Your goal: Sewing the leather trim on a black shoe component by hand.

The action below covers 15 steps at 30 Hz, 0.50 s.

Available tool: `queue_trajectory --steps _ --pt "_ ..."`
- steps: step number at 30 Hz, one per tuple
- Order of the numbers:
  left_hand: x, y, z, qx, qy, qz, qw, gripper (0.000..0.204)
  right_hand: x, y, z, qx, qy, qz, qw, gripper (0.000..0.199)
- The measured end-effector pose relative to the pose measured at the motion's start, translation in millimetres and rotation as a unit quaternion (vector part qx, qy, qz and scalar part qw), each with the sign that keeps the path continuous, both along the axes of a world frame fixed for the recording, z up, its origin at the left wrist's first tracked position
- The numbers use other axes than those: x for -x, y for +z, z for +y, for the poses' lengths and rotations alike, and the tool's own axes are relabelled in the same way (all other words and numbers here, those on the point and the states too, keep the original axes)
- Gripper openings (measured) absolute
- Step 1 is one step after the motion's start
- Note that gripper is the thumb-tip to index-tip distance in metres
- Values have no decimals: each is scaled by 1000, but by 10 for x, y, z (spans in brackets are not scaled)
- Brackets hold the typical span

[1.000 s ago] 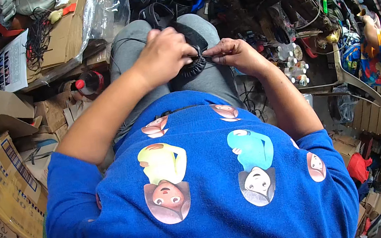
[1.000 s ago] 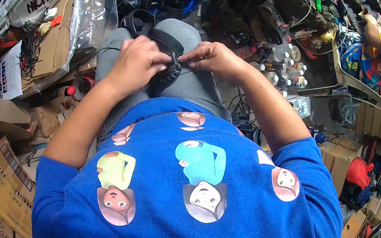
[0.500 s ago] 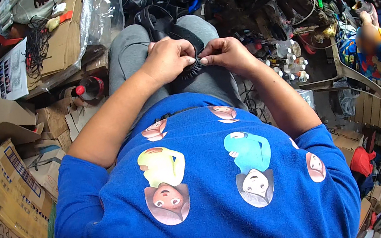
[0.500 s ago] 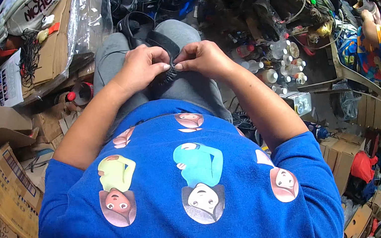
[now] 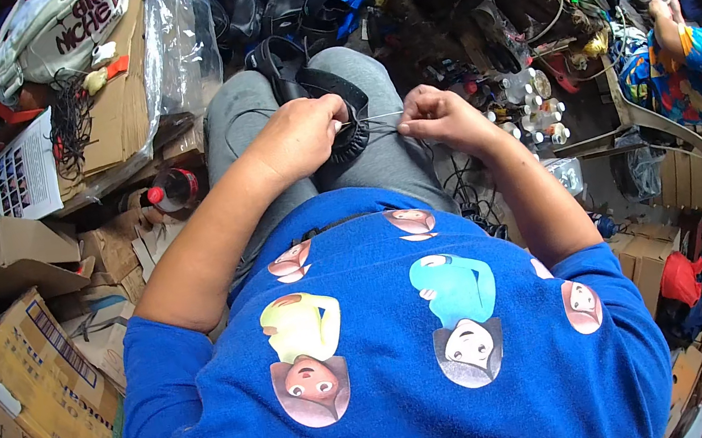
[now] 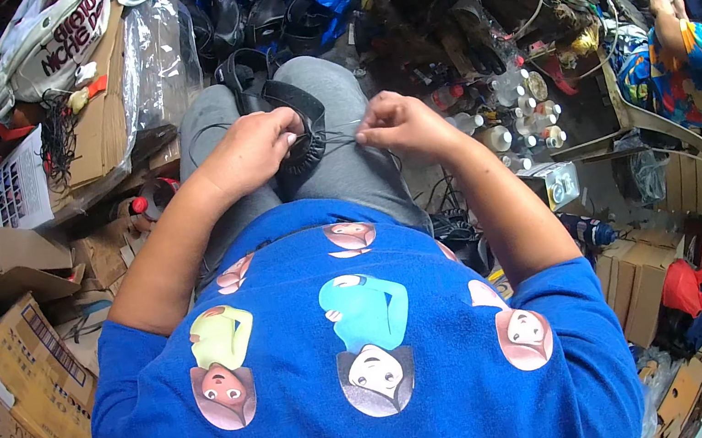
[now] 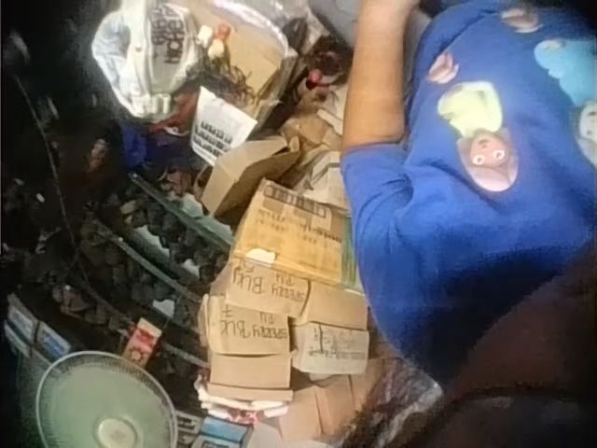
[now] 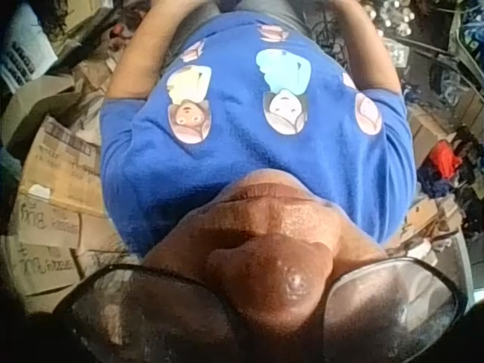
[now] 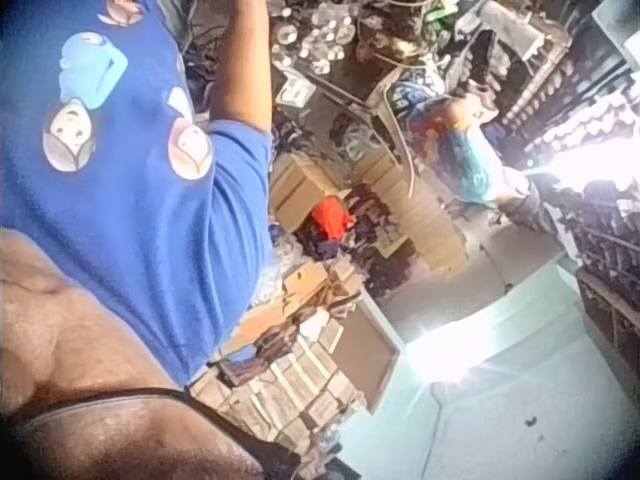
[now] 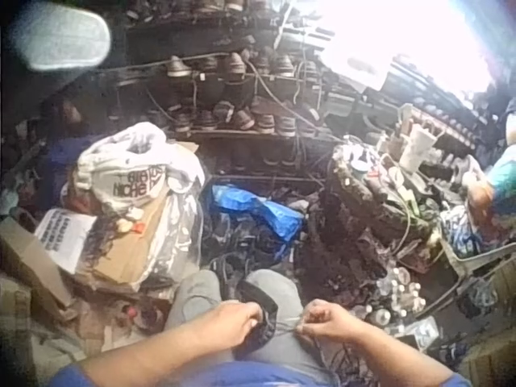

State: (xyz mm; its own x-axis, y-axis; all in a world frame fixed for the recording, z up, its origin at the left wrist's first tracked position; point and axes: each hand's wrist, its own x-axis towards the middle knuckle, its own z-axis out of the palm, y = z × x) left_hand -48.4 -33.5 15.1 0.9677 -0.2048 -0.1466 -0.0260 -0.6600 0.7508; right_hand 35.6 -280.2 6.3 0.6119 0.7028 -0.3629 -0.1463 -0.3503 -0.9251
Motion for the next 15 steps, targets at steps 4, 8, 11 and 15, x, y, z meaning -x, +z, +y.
queue_trajectory --steps 4,8,11,15 --pt "-39 -33 30 -41 -71 -91 992 11 -35 120 -149 -39 -31 1 999 12" --pt "-91 46 -2 -106 -114 -111 982 11 -326 -40 -11 109 15 -342 933 19" --pt "-54 53 -1 -128 -117 -138 975 10 -308 -135 26 200 -25 -439 876 18" --pt "-33 17 68 -138 -103 -110 979 9 -67 407 228 160 117 -516 833 14"
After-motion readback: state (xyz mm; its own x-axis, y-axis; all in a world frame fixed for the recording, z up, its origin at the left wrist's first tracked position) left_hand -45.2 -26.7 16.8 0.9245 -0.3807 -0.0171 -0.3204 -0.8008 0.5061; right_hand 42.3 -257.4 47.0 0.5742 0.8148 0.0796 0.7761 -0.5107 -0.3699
